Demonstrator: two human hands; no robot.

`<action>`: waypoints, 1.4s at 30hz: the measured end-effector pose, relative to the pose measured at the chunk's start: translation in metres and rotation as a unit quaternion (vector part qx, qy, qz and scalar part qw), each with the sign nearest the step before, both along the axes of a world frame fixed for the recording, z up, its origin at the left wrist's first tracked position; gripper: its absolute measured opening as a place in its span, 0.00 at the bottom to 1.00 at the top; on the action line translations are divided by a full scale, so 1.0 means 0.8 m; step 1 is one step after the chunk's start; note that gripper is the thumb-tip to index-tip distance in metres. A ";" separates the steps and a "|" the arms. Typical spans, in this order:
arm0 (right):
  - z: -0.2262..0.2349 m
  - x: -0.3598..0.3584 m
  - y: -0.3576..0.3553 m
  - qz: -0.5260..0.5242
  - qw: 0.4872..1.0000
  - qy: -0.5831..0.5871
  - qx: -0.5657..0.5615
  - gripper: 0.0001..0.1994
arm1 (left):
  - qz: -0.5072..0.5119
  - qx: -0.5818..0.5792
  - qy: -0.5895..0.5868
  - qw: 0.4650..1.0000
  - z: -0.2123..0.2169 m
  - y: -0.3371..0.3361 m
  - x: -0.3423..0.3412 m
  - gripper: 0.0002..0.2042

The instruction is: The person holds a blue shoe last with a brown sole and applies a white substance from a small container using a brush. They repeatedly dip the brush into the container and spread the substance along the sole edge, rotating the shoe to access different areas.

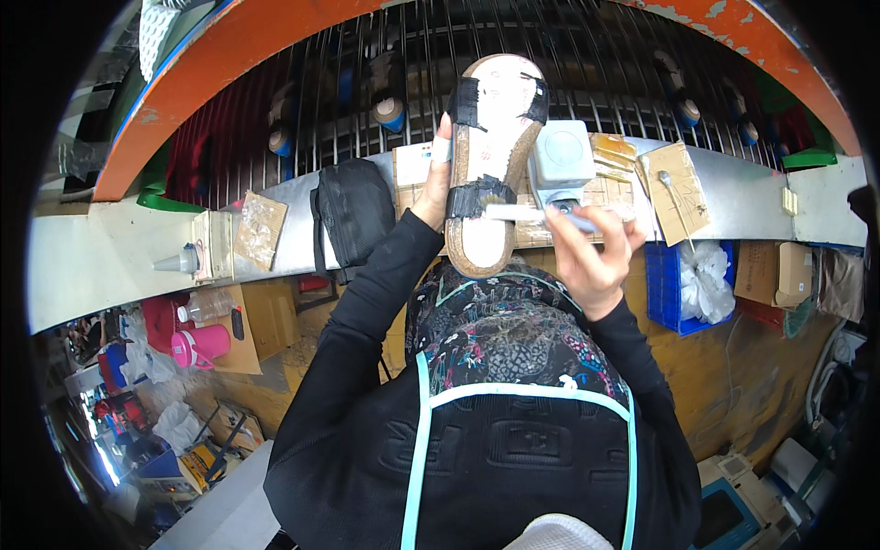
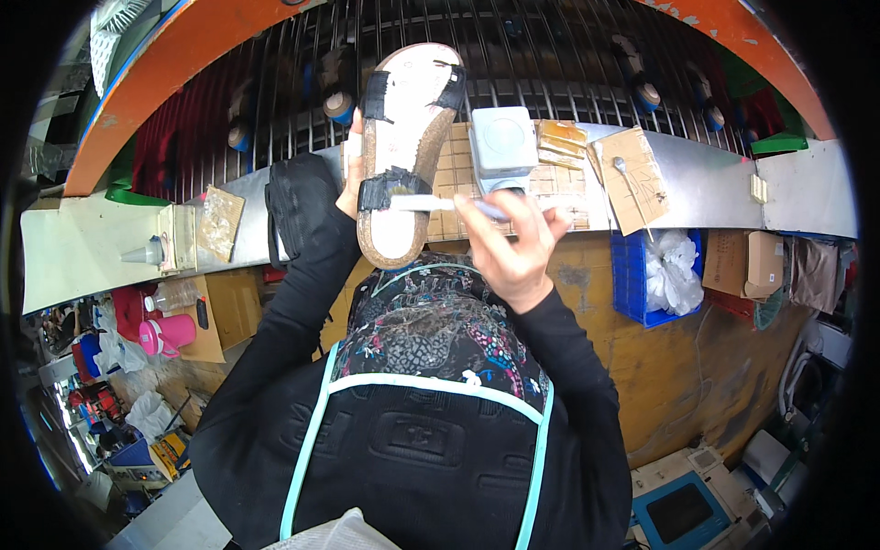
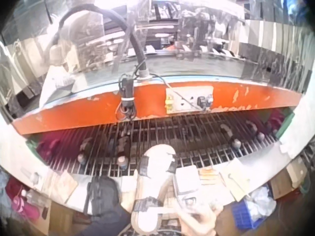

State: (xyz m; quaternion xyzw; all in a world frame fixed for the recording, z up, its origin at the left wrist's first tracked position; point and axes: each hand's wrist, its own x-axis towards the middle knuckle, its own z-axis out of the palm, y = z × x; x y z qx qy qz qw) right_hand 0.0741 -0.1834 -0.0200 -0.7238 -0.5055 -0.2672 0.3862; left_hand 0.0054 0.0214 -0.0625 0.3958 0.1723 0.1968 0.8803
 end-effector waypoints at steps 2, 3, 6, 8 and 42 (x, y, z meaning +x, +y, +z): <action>-0.005 -0.012 -0.012 0.001 1.000 -0.007 0.012 0.19 | -0.013 -0.064 -0.018 0.998 -0.008 0.006 -0.001 0.37; -0.007 -0.016 -0.022 0.014 1.000 0.013 -0.009 0.18 | -0.026 -0.094 -0.039 0.994 -0.013 0.008 0.000 0.37; -0.017 -0.014 -0.052 0.099 0.983 0.130 -0.089 0.13 | -0.050 -0.085 -0.035 0.995 -0.026 0.017 -0.008 0.38; -0.035 0.005 -0.072 0.097 0.947 0.297 -0.073 0.07 | -0.029 -0.042 -0.034 0.998 -0.039 0.019 -0.014 0.39; -0.024 0.084 0.047 -0.131 0.970 0.207 0.000 0.09 | -0.109 -0.028 0.096 0.989 -0.060 0.012 -0.007 0.49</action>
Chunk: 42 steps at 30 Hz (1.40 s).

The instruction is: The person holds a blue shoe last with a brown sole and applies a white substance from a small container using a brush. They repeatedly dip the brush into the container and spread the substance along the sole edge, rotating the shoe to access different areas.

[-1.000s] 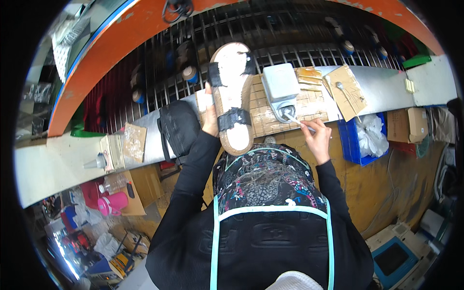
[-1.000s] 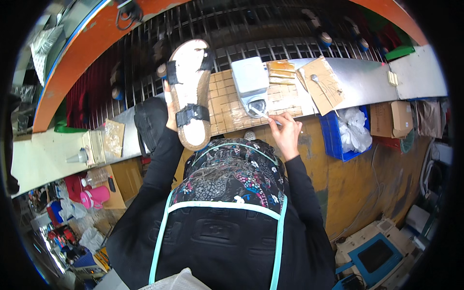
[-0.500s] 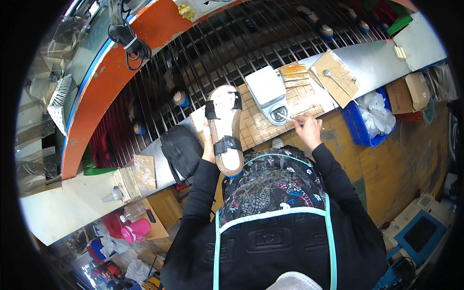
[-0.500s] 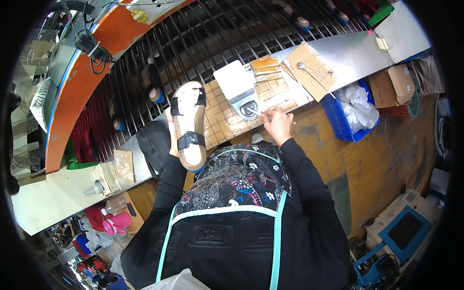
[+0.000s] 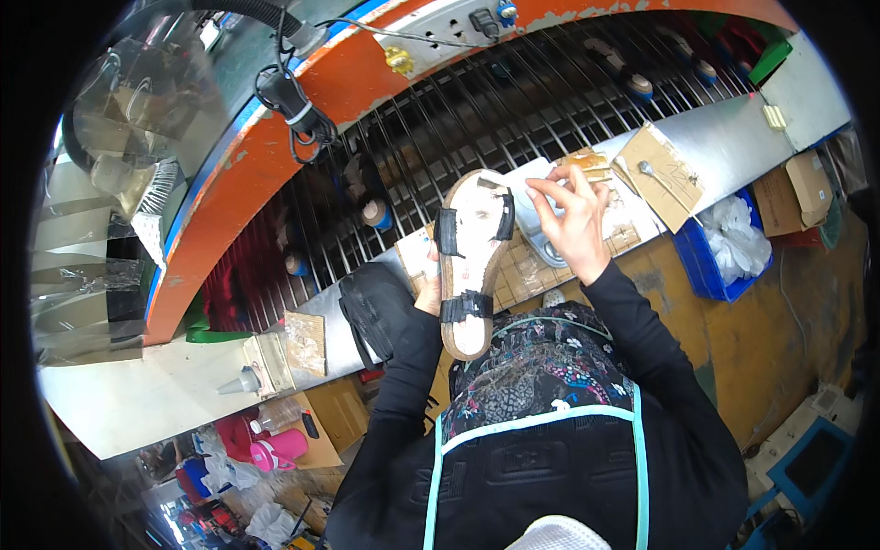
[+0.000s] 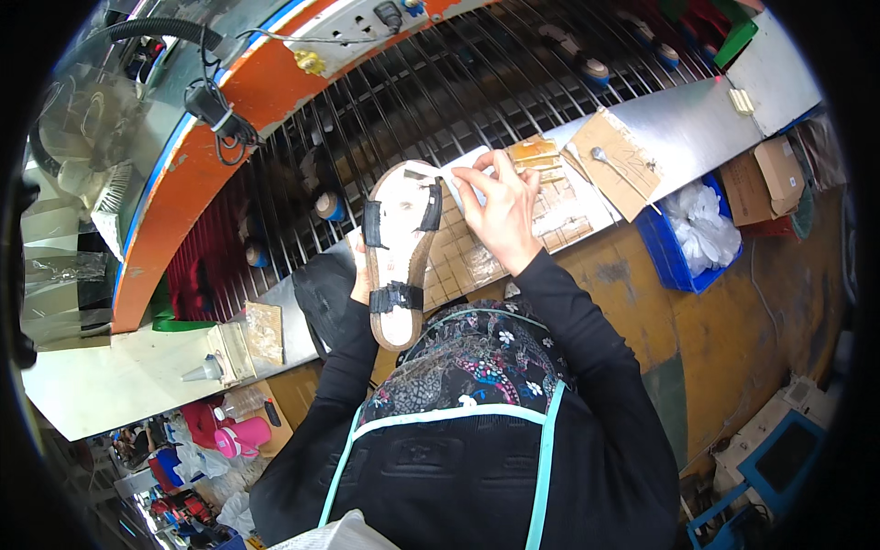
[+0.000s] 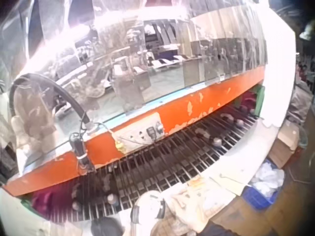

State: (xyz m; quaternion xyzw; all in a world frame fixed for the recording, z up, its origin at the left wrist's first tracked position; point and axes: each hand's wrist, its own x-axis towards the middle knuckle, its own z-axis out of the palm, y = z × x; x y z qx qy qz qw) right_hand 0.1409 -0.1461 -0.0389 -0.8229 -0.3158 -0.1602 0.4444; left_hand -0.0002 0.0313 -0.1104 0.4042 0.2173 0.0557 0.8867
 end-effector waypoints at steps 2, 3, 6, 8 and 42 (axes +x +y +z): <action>0.015 -0.019 0.002 0.015 0.995 -0.089 -0.032 0.09 | -0.006 -0.029 -0.058 0.998 -0.011 0.010 0.001 0.50; 0.020 -0.031 0.002 0.019 0.989 -0.135 -0.051 0.09 | 0.011 -0.058 -0.068 0.996 -0.016 0.013 -0.004 0.51; 0.024 -0.043 0.004 0.151 0.982 -0.113 -0.011 0.08 | 0.045 -0.138 -0.065 0.987 -0.030 0.027 -0.009 0.52; 0.019 -0.024 0.014 0.102 0.991 -0.086 -0.029 0.08 | 0.024 -0.156 -0.077 0.985 -0.036 0.032 -0.015 0.51; -0.118 0.102 0.135 0.013 0.712 0.570 0.410 0.33 | -0.094 -0.004 0.186 0.978 -0.063 0.071 -0.010 0.36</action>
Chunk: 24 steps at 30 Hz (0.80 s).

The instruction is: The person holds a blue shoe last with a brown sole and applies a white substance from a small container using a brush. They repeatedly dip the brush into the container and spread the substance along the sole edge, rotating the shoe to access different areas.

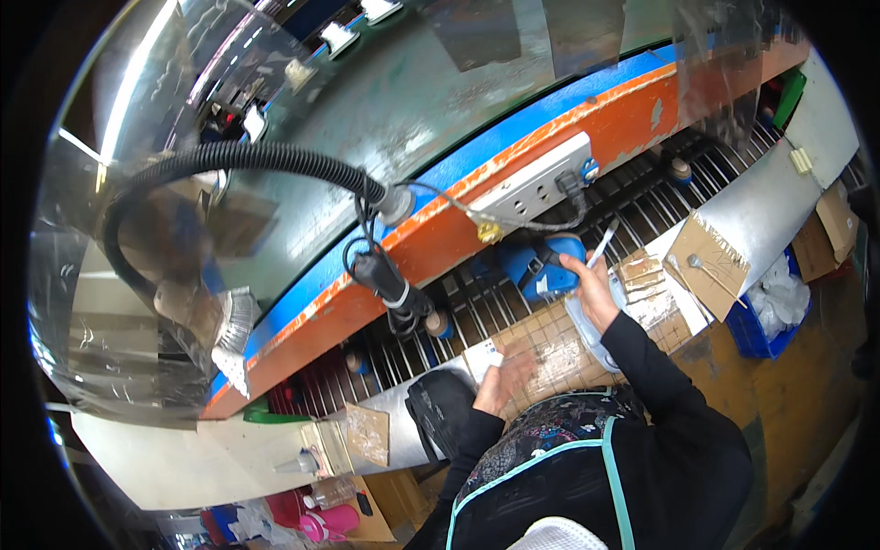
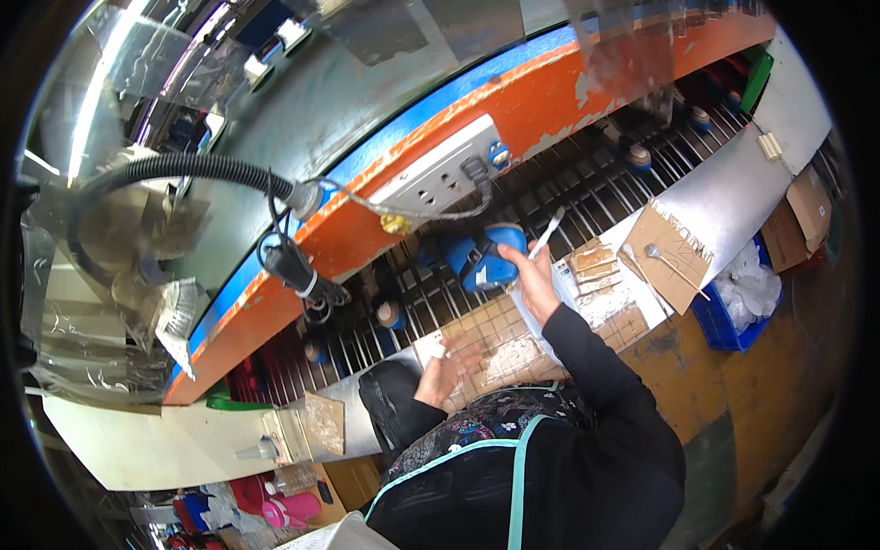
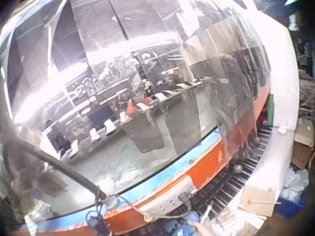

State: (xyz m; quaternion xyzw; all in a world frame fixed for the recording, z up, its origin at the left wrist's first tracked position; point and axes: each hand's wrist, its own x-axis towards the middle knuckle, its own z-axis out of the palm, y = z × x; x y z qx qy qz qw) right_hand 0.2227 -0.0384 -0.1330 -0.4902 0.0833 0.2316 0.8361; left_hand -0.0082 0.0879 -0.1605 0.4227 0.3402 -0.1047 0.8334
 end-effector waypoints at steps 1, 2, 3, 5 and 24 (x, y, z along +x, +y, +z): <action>-0.004 0.018 0.009 -0.031 0.995 -0.059 -0.068 0.32 | -0.028 -0.027 0.065 0.997 -0.019 0.000 -0.003 0.34; -0.006 0.036 0.014 -0.041 0.983 -0.115 -0.139 0.32 | -0.042 -0.044 0.069 0.996 -0.037 -0.006 -0.008 0.32; -0.009 0.051 0.018 -0.064 0.925 -0.219 -0.304 0.33 | -0.054 -0.047 0.085 0.994 -0.053 -0.010 -0.011 0.31; -0.014 0.077 0.026 -0.064 0.898 -0.294 -0.321 0.33 | -0.058 -0.070 0.116 0.989 -0.077 -0.008 -0.015 0.29; -0.113 0.286 -0.031 -0.020 0.561 -0.325 -0.761 0.29 | -0.026 -0.064 0.236 0.969 -0.102 0.011 -0.010 0.28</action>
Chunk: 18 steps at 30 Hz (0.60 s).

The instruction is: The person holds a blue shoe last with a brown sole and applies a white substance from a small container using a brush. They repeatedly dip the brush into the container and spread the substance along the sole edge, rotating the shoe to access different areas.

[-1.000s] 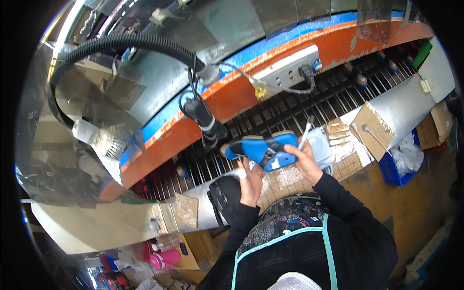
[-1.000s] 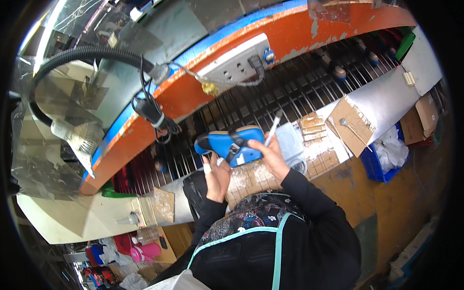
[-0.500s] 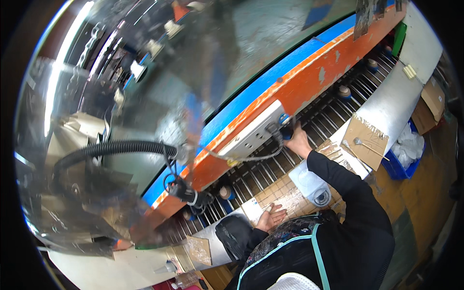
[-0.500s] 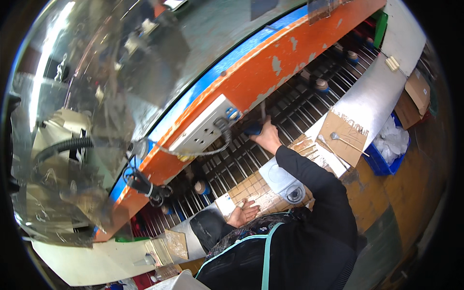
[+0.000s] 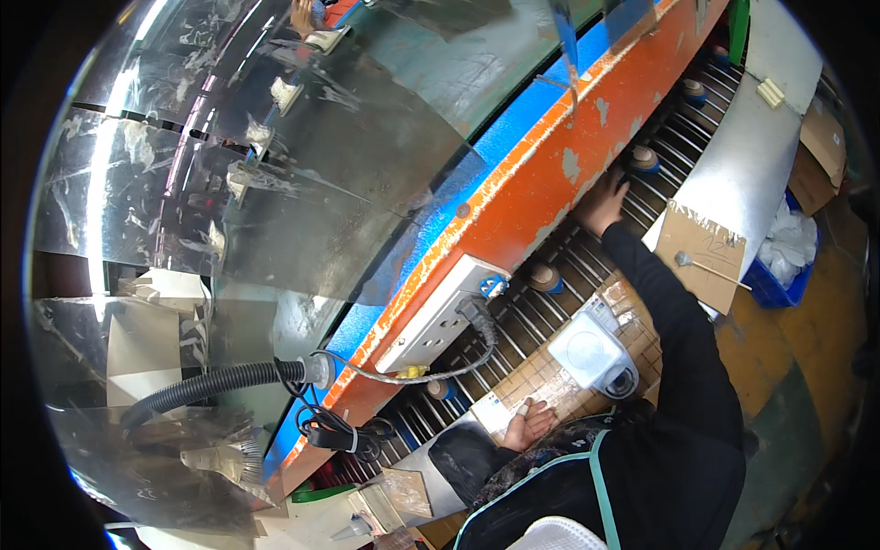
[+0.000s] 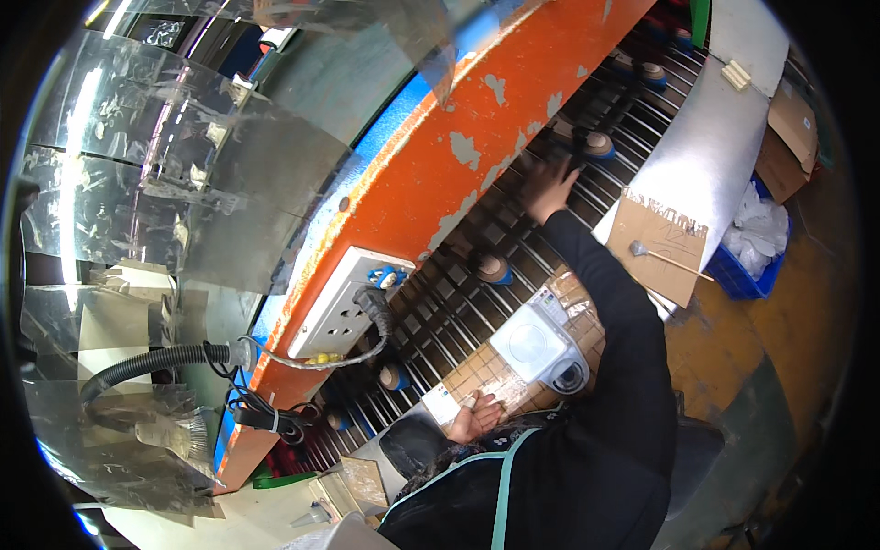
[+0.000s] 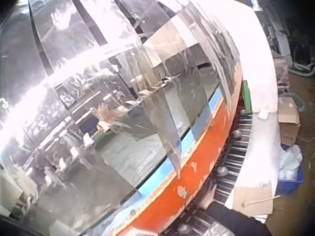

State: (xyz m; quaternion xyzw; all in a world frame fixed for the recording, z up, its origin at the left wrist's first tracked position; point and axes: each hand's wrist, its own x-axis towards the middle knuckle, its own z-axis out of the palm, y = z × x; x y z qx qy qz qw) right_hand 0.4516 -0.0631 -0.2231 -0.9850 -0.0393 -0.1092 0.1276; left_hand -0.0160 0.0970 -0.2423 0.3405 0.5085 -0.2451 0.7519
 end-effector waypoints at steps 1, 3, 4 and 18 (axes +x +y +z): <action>-0.011 0.033 -0.020 -0.048 0.998 -0.040 -0.002 0.23 | 0.000 -0.001 0.009 1.000 0.000 -0.001 0.000 0.28; -0.025 0.103 -0.060 -0.200 0.964 -0.039 -0.172 0.18 | 0.000 0.005 0.020 1.000 0.000 -0.002 0.002 0.28; -0.034 0.122 -0.084 -0.200 0.966 -0.029 -0.162 0.17 | -0.010 0.005 0.019 1.000 0.001 -0.003 0.003 0.28; -0.113 0.199 -0.166 -0.010 0.988 0.097 -0.116 0.48 | -0.002 -0.008 0.013 1.000 0.006 -0.010 0.012 0.30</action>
